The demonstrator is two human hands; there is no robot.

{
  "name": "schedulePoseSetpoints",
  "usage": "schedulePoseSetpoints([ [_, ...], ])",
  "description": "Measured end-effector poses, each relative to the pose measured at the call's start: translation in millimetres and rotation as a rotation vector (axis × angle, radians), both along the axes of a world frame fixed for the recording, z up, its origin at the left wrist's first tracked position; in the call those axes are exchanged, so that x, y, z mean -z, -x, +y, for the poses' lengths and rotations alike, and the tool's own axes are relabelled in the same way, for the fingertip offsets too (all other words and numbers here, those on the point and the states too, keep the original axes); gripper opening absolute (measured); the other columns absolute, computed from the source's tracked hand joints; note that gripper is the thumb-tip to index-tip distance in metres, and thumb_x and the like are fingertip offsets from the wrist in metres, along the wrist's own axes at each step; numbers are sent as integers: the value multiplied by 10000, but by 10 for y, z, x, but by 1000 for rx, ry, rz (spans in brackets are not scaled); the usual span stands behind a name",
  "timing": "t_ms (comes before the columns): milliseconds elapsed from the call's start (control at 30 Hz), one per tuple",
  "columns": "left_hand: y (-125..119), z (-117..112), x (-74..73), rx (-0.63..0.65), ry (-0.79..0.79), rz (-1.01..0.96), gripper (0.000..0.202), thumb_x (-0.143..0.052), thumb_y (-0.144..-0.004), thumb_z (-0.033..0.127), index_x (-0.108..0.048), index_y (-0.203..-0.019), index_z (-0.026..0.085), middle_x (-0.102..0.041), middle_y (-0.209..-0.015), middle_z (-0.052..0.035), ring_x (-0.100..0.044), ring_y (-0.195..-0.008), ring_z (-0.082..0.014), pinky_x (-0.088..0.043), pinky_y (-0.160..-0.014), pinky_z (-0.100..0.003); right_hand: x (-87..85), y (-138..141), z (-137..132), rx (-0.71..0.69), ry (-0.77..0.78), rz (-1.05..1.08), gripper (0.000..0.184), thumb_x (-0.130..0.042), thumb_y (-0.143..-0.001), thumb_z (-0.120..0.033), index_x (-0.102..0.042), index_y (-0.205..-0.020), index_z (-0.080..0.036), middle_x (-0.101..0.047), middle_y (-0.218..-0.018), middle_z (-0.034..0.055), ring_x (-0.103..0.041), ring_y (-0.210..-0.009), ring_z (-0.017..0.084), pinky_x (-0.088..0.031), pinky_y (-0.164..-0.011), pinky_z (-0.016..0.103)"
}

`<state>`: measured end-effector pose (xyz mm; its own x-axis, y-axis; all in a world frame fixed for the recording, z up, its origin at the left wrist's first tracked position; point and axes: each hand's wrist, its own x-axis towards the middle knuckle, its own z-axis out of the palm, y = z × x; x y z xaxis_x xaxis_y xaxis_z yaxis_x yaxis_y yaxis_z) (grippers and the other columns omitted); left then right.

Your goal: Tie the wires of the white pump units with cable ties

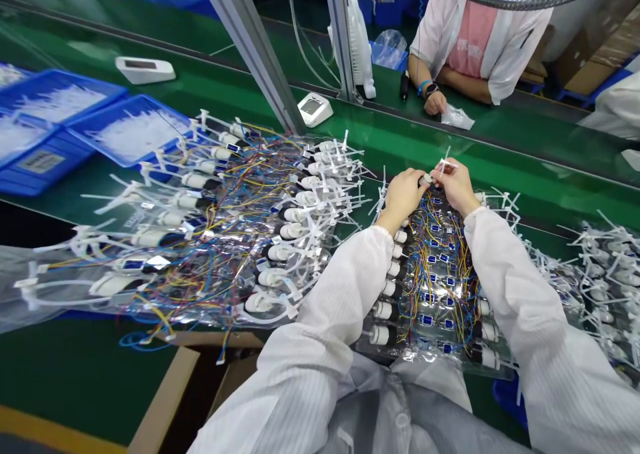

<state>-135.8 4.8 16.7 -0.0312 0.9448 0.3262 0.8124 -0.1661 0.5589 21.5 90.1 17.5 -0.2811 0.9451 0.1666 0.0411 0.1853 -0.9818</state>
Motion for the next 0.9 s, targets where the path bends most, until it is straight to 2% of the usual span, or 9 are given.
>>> schedulePoseSetpoints([
  [267,-1,6,-14,-10,17,-12,230,-701,-1078,307,-788,-1263,202,-787,-1256,-138,-732,-1189,-298,-539,-1029,-390,7,20,-7,-8,-33,-42,477,-945,-790,-440,-504,-796,-257,-616,-723,-24,-577,-651,139,-544,-621,331],
  [500,1,1,-40,-5,48,29,230,-662,-1108,360,-820,-1174,208,-790,-1231,-124,-739,-1123,-278,-539,-976,-380,44,29,-22,-7,-89,-57,487,-925,-808,-405,-464,-765,-257,-607,-705,-30,-585,-642,144,-536,-620,334],
  [633,-4,-1,-49,-8,69,51,250,-647,-1115,363,-821,-1167,192,-785,-1235,-137,-740,-1115,-285,-538,-975,-391,59,11,-13,-2,-146,-131,416,-886,-817,-346,-486,-752,-255,-596,-701,-25,-579,-654,158,-517,-630,342],
  [800,2,1,-38,-9,74,49,250,-648,-1113,353,-823,-1186,190,-779,-1253,-144,-744,-1115,-292,-539,-985,-406,79,-11,14,11,-330,-264,297,-854,-794,-305,-574,-723,-239,-663,-762,-2,-588,-713,173,-488,-686,358],
  [900,4,-5,-41,-13,68,34,242,-659,-1106,340,-822,-1196,186,-781,-1239,-145,-744,-1132,-296,-539,-999,-406,66,16,-6,7,-303,-269,309,-865,-787,-355,-583,-735,-239,-662,-772,-1,-590,-731,177,-493,-690,354],
])
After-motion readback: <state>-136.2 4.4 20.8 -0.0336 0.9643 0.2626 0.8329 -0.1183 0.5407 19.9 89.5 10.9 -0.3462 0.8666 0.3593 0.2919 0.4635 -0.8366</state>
